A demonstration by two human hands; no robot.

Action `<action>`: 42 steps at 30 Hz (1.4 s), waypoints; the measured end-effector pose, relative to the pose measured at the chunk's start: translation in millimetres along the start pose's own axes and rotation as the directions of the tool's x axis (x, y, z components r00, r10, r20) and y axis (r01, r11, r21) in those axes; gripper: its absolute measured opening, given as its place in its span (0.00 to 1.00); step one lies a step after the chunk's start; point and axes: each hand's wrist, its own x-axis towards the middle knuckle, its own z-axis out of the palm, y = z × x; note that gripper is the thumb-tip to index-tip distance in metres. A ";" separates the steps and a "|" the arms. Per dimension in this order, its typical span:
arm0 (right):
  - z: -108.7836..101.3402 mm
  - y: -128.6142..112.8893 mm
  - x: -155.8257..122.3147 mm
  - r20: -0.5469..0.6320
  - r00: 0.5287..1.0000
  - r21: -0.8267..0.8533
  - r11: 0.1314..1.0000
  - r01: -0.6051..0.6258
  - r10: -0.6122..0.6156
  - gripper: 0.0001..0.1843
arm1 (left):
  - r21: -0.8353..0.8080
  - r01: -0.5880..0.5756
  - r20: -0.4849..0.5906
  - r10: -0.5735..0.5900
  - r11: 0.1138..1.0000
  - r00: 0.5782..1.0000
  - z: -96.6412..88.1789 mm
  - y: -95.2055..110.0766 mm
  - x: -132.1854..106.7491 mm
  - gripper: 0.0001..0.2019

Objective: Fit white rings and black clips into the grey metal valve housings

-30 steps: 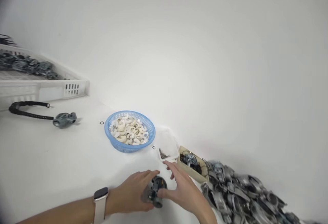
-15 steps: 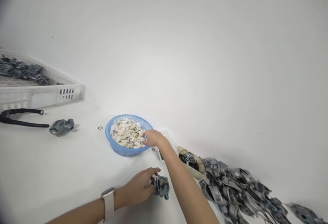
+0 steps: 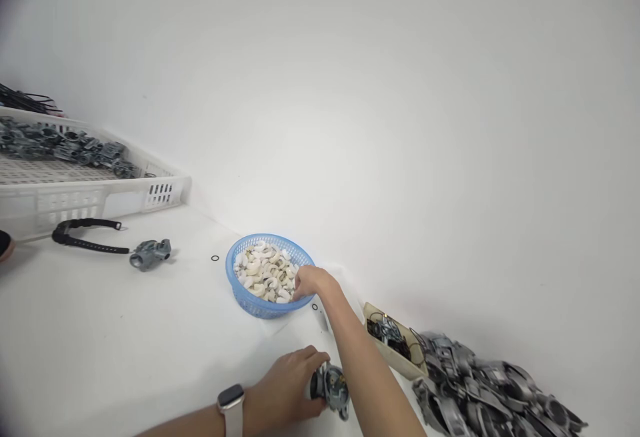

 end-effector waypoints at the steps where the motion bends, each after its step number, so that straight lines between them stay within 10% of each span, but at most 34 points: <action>1: -0.3 1.7 -0.2 0.006 1.000 0.008 1.000 0.007 -0.007 0.14 | -0.002 0.003 0.000 -0.003 1.000 1.000 -0.5 0.5 -0.1 0.29; 11: -2.5 31.2 -13.9 -0.102 0.985 0.373 0.913 0.166 -0.137 0.10 | -0.114 0.039 0.011 -0.038 0.993 0.999 -2.3 -0.8 0.3 0.26; 19: 13.3 45.3 -97.0 -0.264 0.951 0.783 0.540 0.309 -0.162 0.33 | -0.184 0.026 0.021 -0.022 0.983 1.000 -2.2 -7.8 6.9 0.26; 25: 61.7 59.9 -153.4 -0.211 0.976 0.957 0.188 0.219 -0.061 0.28 | -0.285 -0.004 0.041 0.016 0.959 0.999 -7.2 -8.4 4.1 0.28; 42: 123.3 64.6 -163.5 -0.188 0.982 0.889 0.430 0.160 0.023 0.28 | -0.345 0.036 0.114 0.004 0.938 0.993 -13.1 -3.4 2.4 0.25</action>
